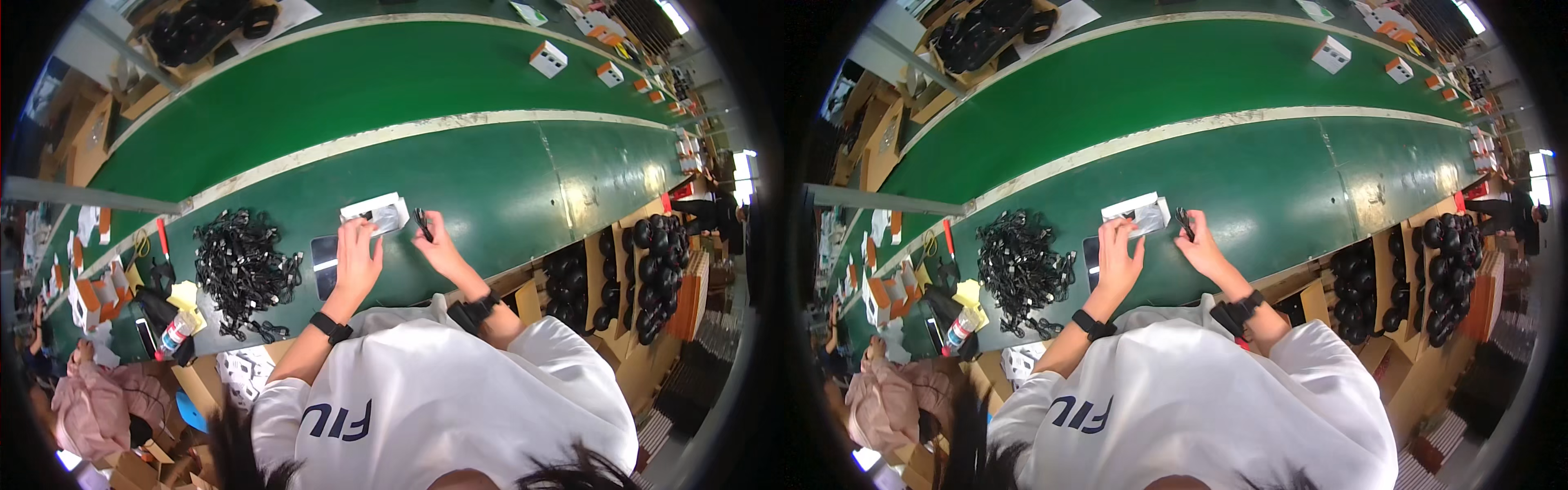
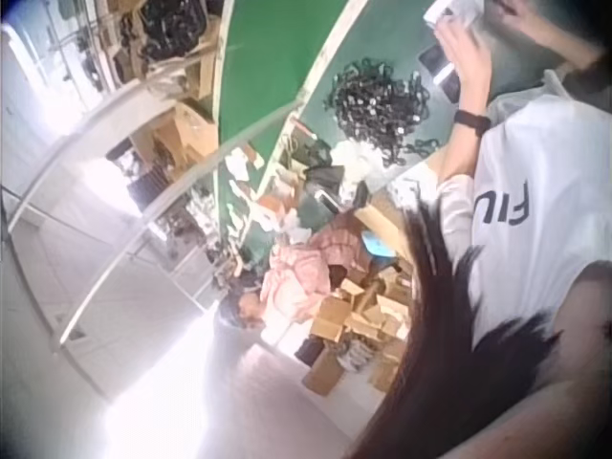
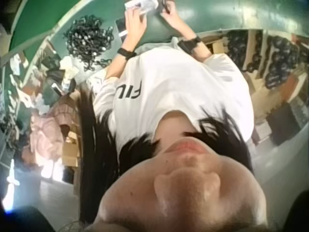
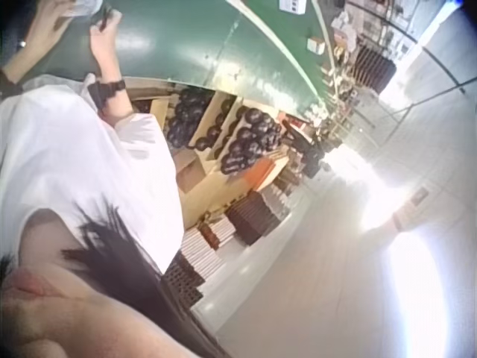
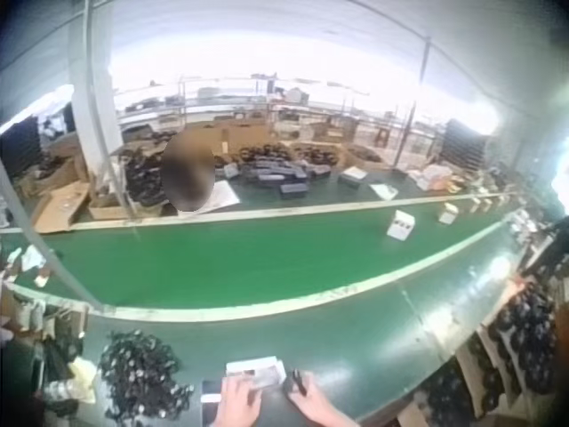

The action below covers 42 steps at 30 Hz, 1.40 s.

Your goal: Packing small electronic items or cables into boxes on an assembly line.

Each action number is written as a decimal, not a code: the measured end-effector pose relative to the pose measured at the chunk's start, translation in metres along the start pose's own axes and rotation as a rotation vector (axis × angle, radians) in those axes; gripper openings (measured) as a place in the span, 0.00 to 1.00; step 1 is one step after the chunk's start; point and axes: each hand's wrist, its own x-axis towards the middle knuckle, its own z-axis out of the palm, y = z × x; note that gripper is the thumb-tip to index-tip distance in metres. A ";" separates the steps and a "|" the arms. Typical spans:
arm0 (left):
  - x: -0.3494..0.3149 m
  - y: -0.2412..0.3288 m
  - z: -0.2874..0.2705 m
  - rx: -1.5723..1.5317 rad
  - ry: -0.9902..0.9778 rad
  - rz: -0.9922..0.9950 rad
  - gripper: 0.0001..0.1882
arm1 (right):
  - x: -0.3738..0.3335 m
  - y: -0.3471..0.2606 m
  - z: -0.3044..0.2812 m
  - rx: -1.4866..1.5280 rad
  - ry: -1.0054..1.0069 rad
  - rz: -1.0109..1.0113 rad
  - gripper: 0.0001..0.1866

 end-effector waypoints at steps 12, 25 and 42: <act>0.021 0.007 -0.002 -0.071 0.038 -0.335 0.26 | 0.039 -0.061 0.026 -0.264 0.054 -0.358 0.09; 0.030 0.005 0.001 -0.101 0.182 -0.410 0.11 | 0.074 -0.063 0.027 -1.002 -0.215 -0.735 0.15; 0.029 -0.008 0.002 0.408 0.073 -0.010 0.18 | 0.066 -0.039 0.021 -0.497 -0.075 -0.605 0.13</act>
